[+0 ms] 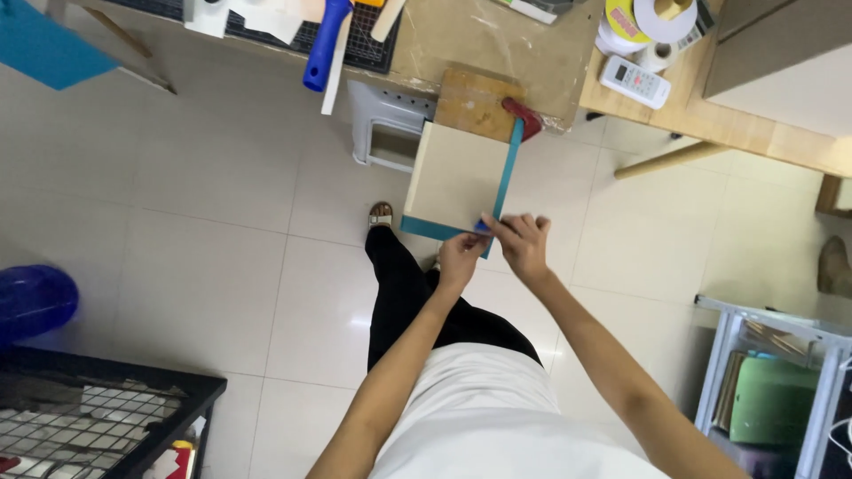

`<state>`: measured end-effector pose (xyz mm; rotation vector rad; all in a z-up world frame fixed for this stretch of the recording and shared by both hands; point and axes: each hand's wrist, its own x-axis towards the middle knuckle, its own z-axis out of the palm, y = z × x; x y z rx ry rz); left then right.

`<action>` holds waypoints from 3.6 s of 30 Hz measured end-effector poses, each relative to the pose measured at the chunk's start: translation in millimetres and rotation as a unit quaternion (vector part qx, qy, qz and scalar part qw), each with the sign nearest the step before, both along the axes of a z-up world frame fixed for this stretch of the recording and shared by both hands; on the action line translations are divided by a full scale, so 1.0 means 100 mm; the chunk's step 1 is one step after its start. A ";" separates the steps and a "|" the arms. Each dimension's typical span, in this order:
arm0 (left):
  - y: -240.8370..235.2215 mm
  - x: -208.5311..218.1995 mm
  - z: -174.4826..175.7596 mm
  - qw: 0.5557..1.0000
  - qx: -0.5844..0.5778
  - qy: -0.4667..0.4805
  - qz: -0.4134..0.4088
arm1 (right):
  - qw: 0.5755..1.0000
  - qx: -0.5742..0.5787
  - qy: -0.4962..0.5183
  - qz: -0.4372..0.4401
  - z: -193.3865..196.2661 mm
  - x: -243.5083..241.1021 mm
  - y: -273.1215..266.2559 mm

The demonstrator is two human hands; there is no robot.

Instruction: Applying glue to a box with a roller and wrapping it with blue paper

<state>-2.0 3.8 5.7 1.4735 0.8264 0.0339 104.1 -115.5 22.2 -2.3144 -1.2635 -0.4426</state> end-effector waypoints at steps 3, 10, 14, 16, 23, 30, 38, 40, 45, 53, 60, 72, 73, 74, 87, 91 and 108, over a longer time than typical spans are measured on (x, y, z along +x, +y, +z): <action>0.05 0.01 0.07 1.000 0.015 -0.005 -0.008 | 0.999 0.023 -0.027 0.010 -0.01 0.53 0.23; 0.04 0.01 0.24 1.000 -0.005 0.005 0.003 | 0.995 0.052 -0.079 0.026 0.16 1.43 0.69; 0.06 0.01 0.24 0.998 -0.056 0.008 0.013 | 0.998 0.022 -0.018 0.055 0.19 1.42 0.91; 0.12 0.07 0.22 0.999 -0.046 0.003 0.007 | 0.998 0.028 -0.026 0.054 0.20 1.40 1.05; 0.07 0.04 0.20 0.999 -0.046 0.020 -0.011 | 0.998 0.046 0.046 -0.007 0.15 1.21 1.34; -0.10 0.03 -0.34 0.997 0.049 0.048 -0.031 | 0.997 -0.033 0.015 -0.066 -0.03 0.65 0.30; -0.02 0.08 -0.19 0.999 0.033 0.008 -0.005 | 0.998 -0.010 0.069 0.002 0.10 0.02 0.09; -0.07 0.02 -0.15 0.999 0.037 0.006 0.002 | 0.996 0.001 0.090 -0.020 0.11 -0.12 0.01; -0.03 0.06 -0.14 0.999 0.045 0.019 -0.009 | 0.995 -0.030 -0.008 -0.090 0.17 0.04 0.08; 0.01 0.03 -0.08 0.998 0.057 0.018 -0.019 | 0.986 0.060 -0.127 -0.090 0.16 1.28 0.66; 1.02 -0.12 -0.07 0.941 0.127 -0.047 0.309 | 0.886 0.248 0.304 -0.249 0.63 0.81 0.49; 1.99 0.22 0.46 0.964 -0.212 0.122 -0.105 | 0.700 0.039 0.622 -0.350 1.00 -0.18 0.57; 1.99 0.13 0.29 0.964 -0.211 0.122 -0.108 | 0.699 0.041 0.621 -0.352 0.78 -0.15 0.43; 2.00 0.03 0.12 0.972 -0.143 0.131 -0.135 | 0.684 0.058 0.633 -0.358 0.55 -0.12 0.28; 2.14 0.33 0.80 0.905 -0.030 0.088 -0.415 | 0.687 0.133 0.572 -0.428 0.78 0.37 0.66; 2.37 0.29 0.53 0.914 -0.026 0.055 -0.400 | 0.771 0.148 0.506 -0.357 0.86 0.65 1.53; 5.11 1.76 1.27 0.785 0.546 -0.164 -0.242 | 0.892 -0.067 0.397 -0.204 1.35 0.54 4.59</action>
